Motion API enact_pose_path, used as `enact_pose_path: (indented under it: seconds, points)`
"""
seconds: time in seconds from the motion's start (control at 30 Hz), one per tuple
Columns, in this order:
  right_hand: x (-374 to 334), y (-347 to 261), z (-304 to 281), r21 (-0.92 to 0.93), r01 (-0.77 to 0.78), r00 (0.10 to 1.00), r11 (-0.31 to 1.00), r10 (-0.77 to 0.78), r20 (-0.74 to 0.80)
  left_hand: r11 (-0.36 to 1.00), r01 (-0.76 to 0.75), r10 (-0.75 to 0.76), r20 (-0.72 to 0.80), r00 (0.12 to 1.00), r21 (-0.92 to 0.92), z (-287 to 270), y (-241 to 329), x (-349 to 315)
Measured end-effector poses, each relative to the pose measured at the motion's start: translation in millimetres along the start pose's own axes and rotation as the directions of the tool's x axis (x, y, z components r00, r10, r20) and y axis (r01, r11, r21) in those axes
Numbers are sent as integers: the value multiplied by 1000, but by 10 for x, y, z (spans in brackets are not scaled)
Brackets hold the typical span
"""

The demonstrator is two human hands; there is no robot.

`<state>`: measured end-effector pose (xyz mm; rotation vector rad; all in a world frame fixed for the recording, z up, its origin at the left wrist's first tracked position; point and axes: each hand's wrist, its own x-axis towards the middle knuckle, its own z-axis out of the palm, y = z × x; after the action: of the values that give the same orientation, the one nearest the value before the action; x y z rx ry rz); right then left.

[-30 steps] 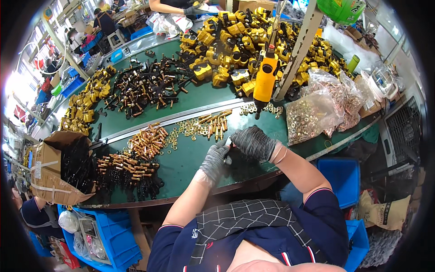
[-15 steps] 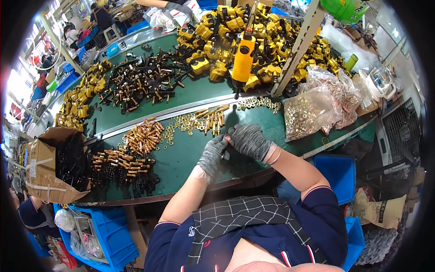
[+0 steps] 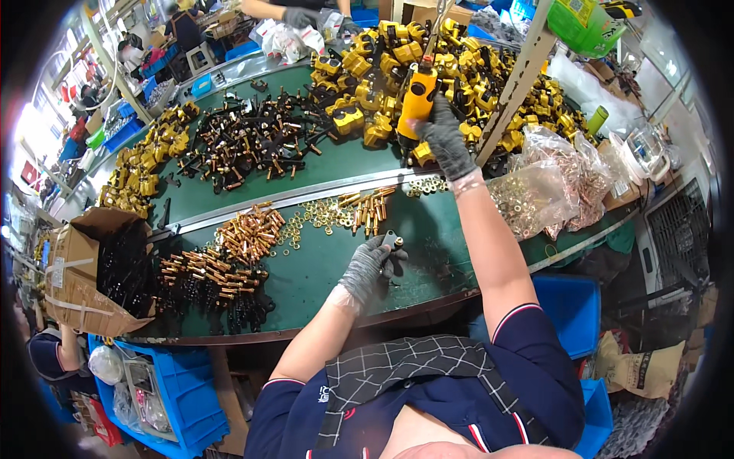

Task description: The person assembles mechanical components by inserting pins and washers into metal brackets by hand and tightening them using a suspended power screwdriver.

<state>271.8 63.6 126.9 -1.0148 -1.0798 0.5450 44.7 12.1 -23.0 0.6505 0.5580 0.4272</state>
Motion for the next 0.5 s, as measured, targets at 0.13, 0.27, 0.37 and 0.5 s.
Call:
enact_pose_path:
  seconds: [0.13, 0.27, 0.37, 0.5]
  points:
    - [-56, 206, -137, -227, 84, 984, 970, -45, 172, 991, 2, -5, 18, 1000, 135, -17, 38, 21]
    - [-507, 20, -155, -100, 13, 989, 995, 2, 151, 983, 39, -16, -127, 992, 181, 139, 115, -68]
    - [-690, -159, -3, -49, 116, 988, 992, -110, 109, 980, 25, -5, -101, 995, 198, -31, 9, 34]
    - [-892, -433, 196, 128, 138, 984, 982, -150, 94, 989, 56, -51, -35, 998, 137, -59, 36, 46]
